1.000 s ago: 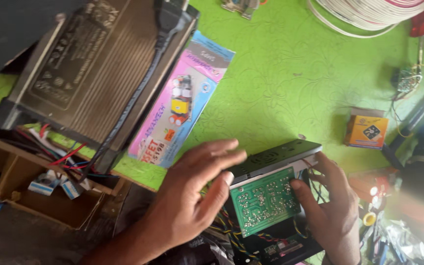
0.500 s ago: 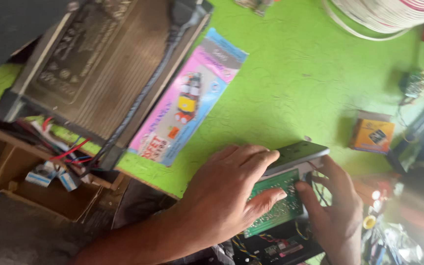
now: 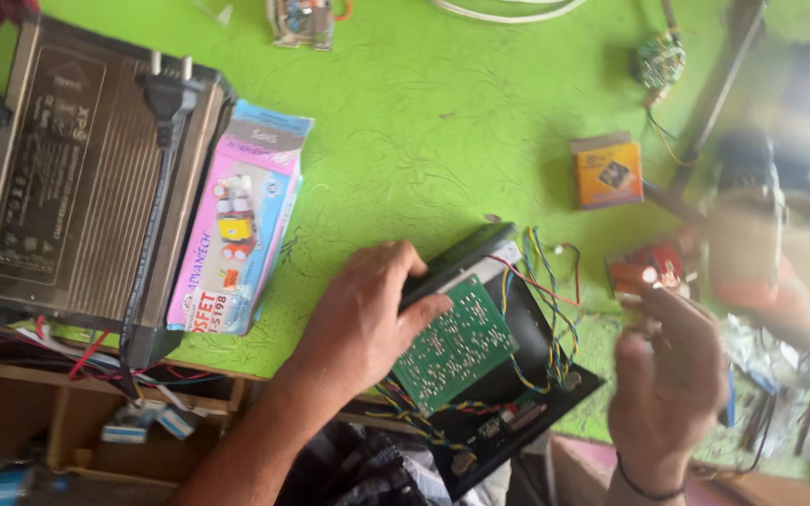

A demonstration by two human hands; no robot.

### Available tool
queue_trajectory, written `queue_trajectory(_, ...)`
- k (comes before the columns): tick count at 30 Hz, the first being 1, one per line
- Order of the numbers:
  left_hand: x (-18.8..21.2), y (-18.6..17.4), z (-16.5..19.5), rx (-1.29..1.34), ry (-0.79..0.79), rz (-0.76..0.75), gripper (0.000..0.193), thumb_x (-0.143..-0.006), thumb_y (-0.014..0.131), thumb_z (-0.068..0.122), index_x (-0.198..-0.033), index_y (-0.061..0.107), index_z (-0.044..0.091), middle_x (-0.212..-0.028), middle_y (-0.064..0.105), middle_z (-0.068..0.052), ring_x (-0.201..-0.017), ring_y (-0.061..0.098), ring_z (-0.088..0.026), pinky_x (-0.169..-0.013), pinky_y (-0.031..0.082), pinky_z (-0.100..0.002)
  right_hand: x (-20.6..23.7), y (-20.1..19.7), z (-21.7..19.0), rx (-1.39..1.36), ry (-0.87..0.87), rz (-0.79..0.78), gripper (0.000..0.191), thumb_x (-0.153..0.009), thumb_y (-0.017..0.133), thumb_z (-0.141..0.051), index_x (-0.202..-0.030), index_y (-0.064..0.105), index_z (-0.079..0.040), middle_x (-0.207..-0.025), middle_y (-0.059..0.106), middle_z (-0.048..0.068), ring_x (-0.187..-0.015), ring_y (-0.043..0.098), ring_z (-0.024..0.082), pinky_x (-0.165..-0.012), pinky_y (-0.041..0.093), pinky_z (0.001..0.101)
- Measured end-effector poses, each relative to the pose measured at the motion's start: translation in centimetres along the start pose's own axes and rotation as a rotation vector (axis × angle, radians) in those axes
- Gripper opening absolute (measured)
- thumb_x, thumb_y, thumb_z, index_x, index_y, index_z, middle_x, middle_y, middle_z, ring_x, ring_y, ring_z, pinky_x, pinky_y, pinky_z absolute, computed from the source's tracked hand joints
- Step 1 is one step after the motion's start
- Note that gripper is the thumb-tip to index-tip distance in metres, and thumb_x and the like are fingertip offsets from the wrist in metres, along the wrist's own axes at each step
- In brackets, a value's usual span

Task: The person handles a remote control, then opens a black electronics enclosure and removes the circuit board. They inspect the board and casing, then use a screwdriver to adjust components inside the enclosure. The person continues to manipulate the board and casing, repositioning internal components.

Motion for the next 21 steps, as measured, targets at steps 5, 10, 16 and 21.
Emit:
queue_trajectory(5,-0.5,-0.5,-0.9,-0.088,-0.024,-0.081,0.038,-0.091,0.076,0.032,-0.098,0.053,0.002,-0.088,0.065,-0.019,-0.087,0.065,-0.04,-0.079,0.05,-0.05,9.9,0.5,4.6,-0.164,0.183,-0.129,0.047,-0.098,0.065,-0.028,-0.131,0.047,-0.001,-0.104,0.066,0.017,-0.082,0.071,0.024,-0.071,0.058,0.0337)
queue_trajectory(10,-1.2,-0.5,-1.6,-0.163,-0.101,-0.137,0.037,-0.091,0.076,0.032,-0.097,0.055,0.003,-0.091,0.069,-0.021,-0.091,0.066,-0.042,-0.079,0.05,-0.051,16.6,7.1,3.0,-0.753,0.712,-0.489,0.069,-0.09,0.067,-0.038,-0.142,0.037,-0.002,-0.11,0.071,0.02,-0.095,0.071,0.028,-0.083,0.061,0.0438)
queue_trajectory(16,-2.9,0.4,-4.0,-0.168,-0.118,-0.124,0.044,-0.085,0.08,0.033,-0.102,0.056,0.0,-0.099,0.069,-0.024,-0.098,0.066,-0.042,-0.083,0.052,-0.049,15.5,9.9,1.3,-1.288,0.951,-0.238,0.054,-0.091,0.067,-0.032,-0.132,0.048,-0.002,-0.124,0.067,0.009,-0.112,0.068,0.024,-0.095,0.055,0.0487)
queue_trajectory(21,-4.2,1.1,-6.0,-0.17,-0.106,-0.156,0.047,-0.083,0.081,0.036,-0.103,0.058,0.0,-0.099,0.07,-0.023,-0.094,0.068,-0.039,-0.082,0.052,-0.046,15.1,11.8,1.2,-1.331,0.867,-0.084,0.04,-0.093,0.066,-0.019,-0.126,0.053,0.0,-0.121,0.069,0.012,-0.109,0.068,0.025,-0.095,0.054,0.0501)
Point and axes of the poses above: each hand's wrist, its own x-axis away from the middle knuckle, its own y-axis out of the palm, z = x × y, the point moved 3 cm from there along -x, towards the middle knuckle
